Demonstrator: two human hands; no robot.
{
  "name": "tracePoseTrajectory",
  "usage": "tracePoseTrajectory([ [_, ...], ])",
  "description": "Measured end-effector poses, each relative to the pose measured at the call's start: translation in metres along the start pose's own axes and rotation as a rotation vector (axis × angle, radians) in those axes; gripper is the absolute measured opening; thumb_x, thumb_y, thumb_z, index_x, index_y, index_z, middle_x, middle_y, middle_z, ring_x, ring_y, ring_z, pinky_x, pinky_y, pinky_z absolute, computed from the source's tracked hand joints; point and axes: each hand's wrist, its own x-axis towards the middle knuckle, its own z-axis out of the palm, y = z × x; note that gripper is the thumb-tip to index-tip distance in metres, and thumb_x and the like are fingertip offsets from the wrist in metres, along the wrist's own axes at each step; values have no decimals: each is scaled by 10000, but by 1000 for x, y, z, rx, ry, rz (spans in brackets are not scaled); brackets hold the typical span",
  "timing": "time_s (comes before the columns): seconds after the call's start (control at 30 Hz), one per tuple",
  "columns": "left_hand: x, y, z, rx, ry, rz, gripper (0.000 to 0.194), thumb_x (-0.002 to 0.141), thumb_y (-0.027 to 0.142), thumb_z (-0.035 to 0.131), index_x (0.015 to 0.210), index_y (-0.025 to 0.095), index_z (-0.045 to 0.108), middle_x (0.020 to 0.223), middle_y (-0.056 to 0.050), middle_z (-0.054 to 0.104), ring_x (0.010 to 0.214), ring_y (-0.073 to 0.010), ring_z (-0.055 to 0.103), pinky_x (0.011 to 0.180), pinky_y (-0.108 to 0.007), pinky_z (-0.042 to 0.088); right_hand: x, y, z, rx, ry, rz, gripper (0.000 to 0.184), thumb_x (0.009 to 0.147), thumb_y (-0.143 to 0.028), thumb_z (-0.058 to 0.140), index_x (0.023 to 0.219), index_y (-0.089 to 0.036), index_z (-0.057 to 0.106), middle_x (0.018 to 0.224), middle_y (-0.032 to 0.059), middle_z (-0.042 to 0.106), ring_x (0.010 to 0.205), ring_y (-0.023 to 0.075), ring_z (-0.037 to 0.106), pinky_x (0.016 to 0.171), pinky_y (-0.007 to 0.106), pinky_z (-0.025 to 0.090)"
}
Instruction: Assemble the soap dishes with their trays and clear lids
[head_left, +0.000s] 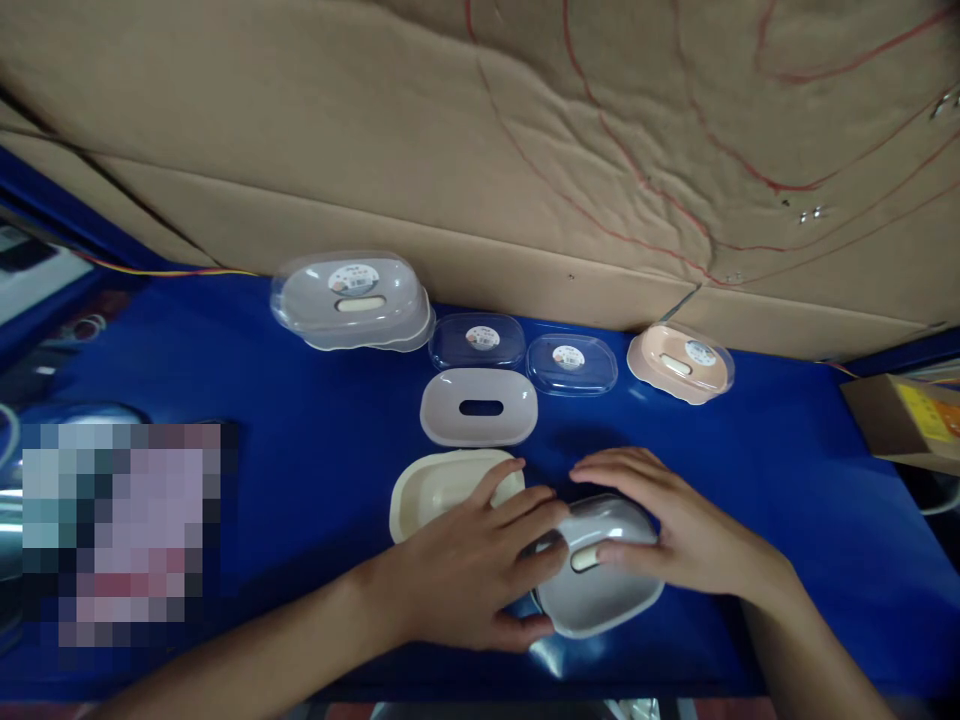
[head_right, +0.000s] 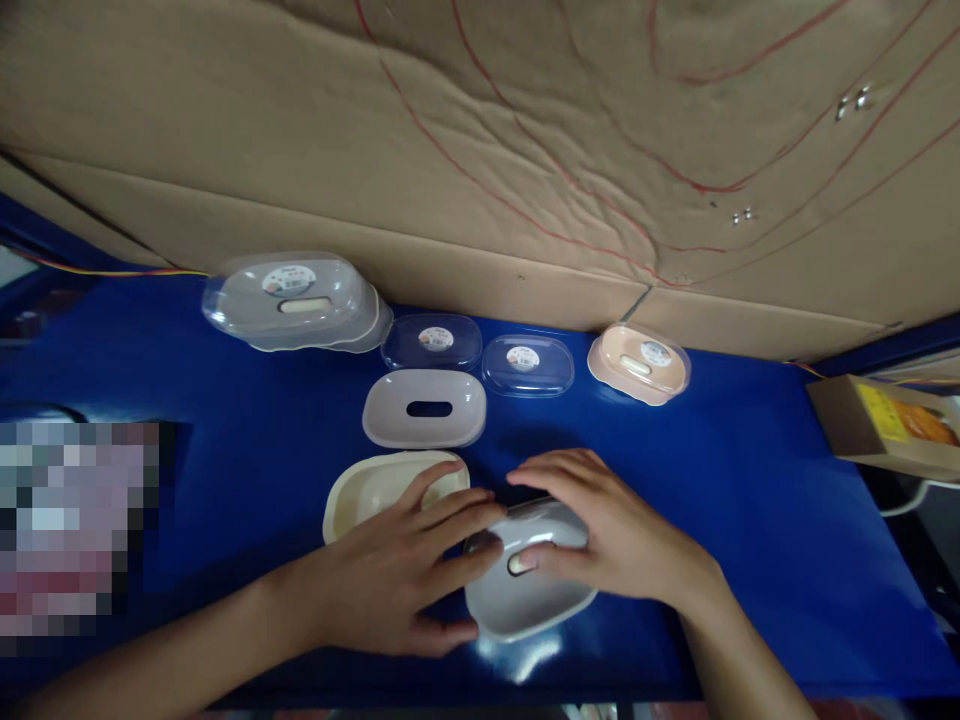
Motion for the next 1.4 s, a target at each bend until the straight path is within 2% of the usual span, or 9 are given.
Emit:
tracePoseTrajectory([
  [0.07,0,-3,-2,38,35,-38,391,1016,509,606,1220,185,691,1340,-119,719,1314,-292,616,1314,-555,195,-4,-8,2,3,-122,-16,1058,795,-670,875,1661,-359,353,1654,101,525,1521,335,506,1201,513,502],
  [0.13,-1,-6,-5,79,50,-48,357,1025,458,587,1224,180,691,1361,-131,720,1306,-295,626,1307,-552,205,-7,-12,6,-38,-158,28,1193,761,-651,908,1709,-368,240,1737,119,404,1583,379,415,1242,588,441],
  [0.33,-1,-11,-7,39,39,-118,682,1004,603,621,1536,195,494,1534,-216,617,1396,-379,583,1237,-630,248,-5,-14,8,13,-68,71,969,865,-478,851,1663,-364,314,1675,111,472,1554,339,459,1231,545,466],
  [0.57,3,-8,-8,-175,33,-251,833,870,451,749,1562,185,371,1449,-179,649,1361,-342,598,1247,-590,244,-5,-20,6,-17,25,8,960,815,-556,874,1624,-351,400,1665,118,484,1522,369,501,1201,522,503],
  [0.7,3,-5,-6,46,102,-241,649,990,379,660,1560,202,405,1508,-227,601,1397,-374,575,1217,-633,239,-12,-9,-7,-127,126,54,836,879,-529,826,1595,-358,429,1667,122,483,1508,393,508,1192,578,497],
  [0.83,1,-3,-6,75,176,-154,478,1025,443,621,1434,209,541,1363,-171,685,1207,-317,661,1114,-530,357,-13,14,-14,-277,244,166,686,947,-533,753,1549,-346,480,1650,131,493,1514,424,482,1189,656,450],
  [1.1,6,7,-12,87,-176,88,160,997,369,664,1029,214,690,1109,-43,734,1003,-235,631,967,-422,418,5,28,4,-395,228,117,505,1035,-566,635,1495,-365,580,1723,124,378,1558,443,391,1186,684,369],
  [1.27,5,4,-10,149,-118,73,205,1012,403,669,1089,213,678,1144,-44,707,1088,-254,619,990,-444,406,-2,29,-8,-294,401,250,345,1067,-545,576,1255,-268,657,1200,120,684,1108,324,699,928,494,565],
  [1.4,1,6,-17,263,-52,42,299,972,478,699,1105,211,672,1171,-50,690,960,-246,618,850,-431,431,-1,24,-9,-172,397,256,208,1104,-451,536,1091,-269,637,1003,56,712,906,247,722,815,405,578],
])
